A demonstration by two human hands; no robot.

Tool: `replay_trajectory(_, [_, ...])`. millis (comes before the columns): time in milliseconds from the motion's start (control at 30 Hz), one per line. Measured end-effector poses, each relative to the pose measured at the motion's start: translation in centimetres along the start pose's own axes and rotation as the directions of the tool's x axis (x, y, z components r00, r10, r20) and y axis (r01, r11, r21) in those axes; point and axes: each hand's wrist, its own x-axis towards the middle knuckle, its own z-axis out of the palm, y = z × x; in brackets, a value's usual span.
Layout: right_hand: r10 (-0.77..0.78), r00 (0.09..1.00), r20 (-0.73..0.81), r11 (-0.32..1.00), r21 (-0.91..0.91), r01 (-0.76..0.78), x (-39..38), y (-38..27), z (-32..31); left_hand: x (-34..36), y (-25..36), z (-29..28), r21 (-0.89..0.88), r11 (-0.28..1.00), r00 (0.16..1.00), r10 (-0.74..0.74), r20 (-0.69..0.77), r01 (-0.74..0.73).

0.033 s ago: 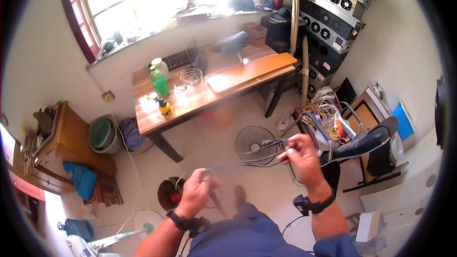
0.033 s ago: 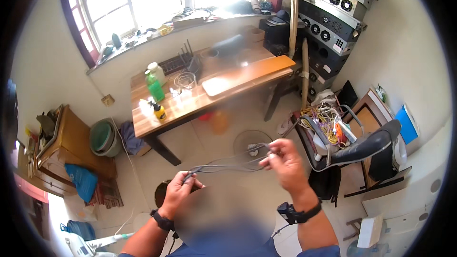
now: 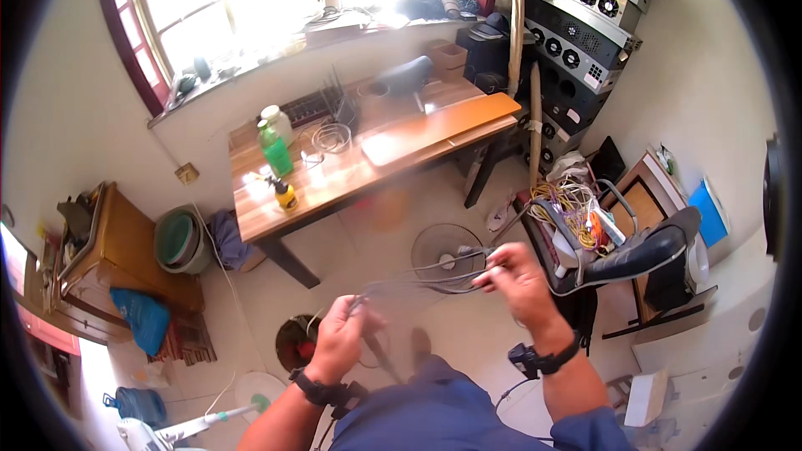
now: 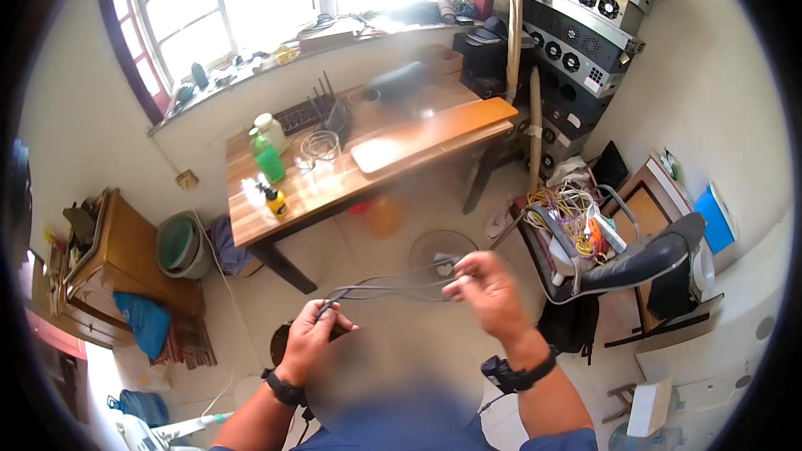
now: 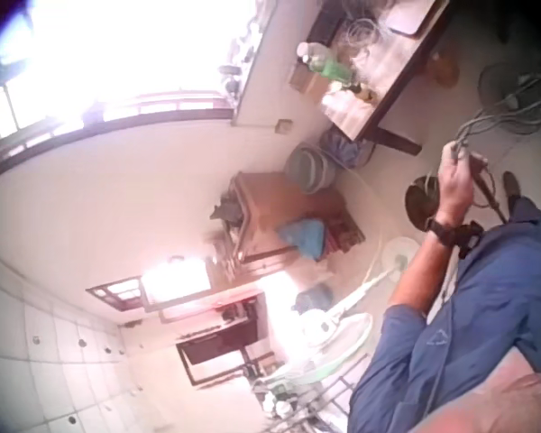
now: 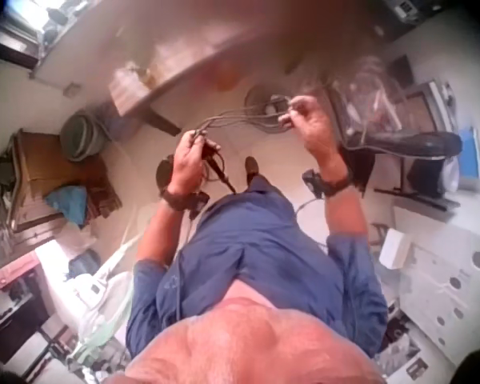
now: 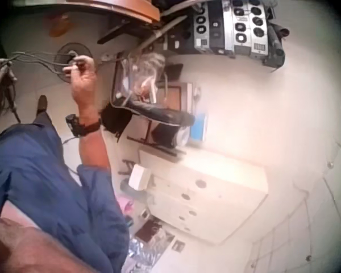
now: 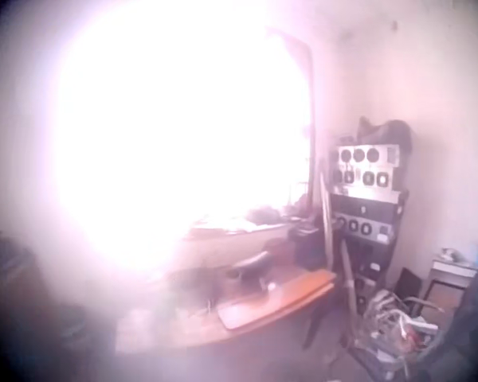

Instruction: The person picks up a plastic bottle, rotates a floor fan, and then sits on the floor to manipulate wires inside a black electronic component housing by hand.

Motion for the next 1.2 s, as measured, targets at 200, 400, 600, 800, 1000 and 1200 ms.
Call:
replay_trajectory(200, [0.063, 0.888, 0.455, 0.918, -0.376, 0.127, 10.4, 4.4, 0.4, 9.0, 4.7, 3.7, -0.408, 0.912, 0.981, -0.119, -0.155, 0.046])
replay_trajectory(400, [0.184, 0.747, 0.639, 0.940, -0.336, 0.056, 16.8, 5.7, 3.0, 17.4, 6.2, 4.8, -0.641, 0.767, 0.965, -0.188, -0.183, 0.028])
replay_trajectory(600, [0.335, 0.633, 0.698, 0.909, -0.062, -0.412, 22.8, 8.3, 4.5, 24.9, 6.0, 2.3, -0.621, 0.784, 0.969, -0.169, -0.180, 0.021])
replay_trajectory(800, [0.582, 0.599, 0.550, 0.769, -0.133, -0.625, 28.3, 6.3, 6.0, 30.3, 7.3, 0.3, -0.601, 0.792, 0.984, -0.172, -0.052, 0.106])
replay_trajectory(1000, [0.498, 0.781, 0.378, 0.862, -0.313, -0.398, 34.5, 7.8, 2.0, 32.3, 6.9, -4.0, -0.339, 0.921, 0.970, -0.232, -0.078, 0.193])
replay_trajectory(1200, [0.103, 0.942, 0.320, 0.611, -0.767, 0.194, 44.5, 6.5, -3.4, 31.7, 6.8, -10.9, -0.165, 0.981, 0.899, -0.160, -0.407, 0.100])
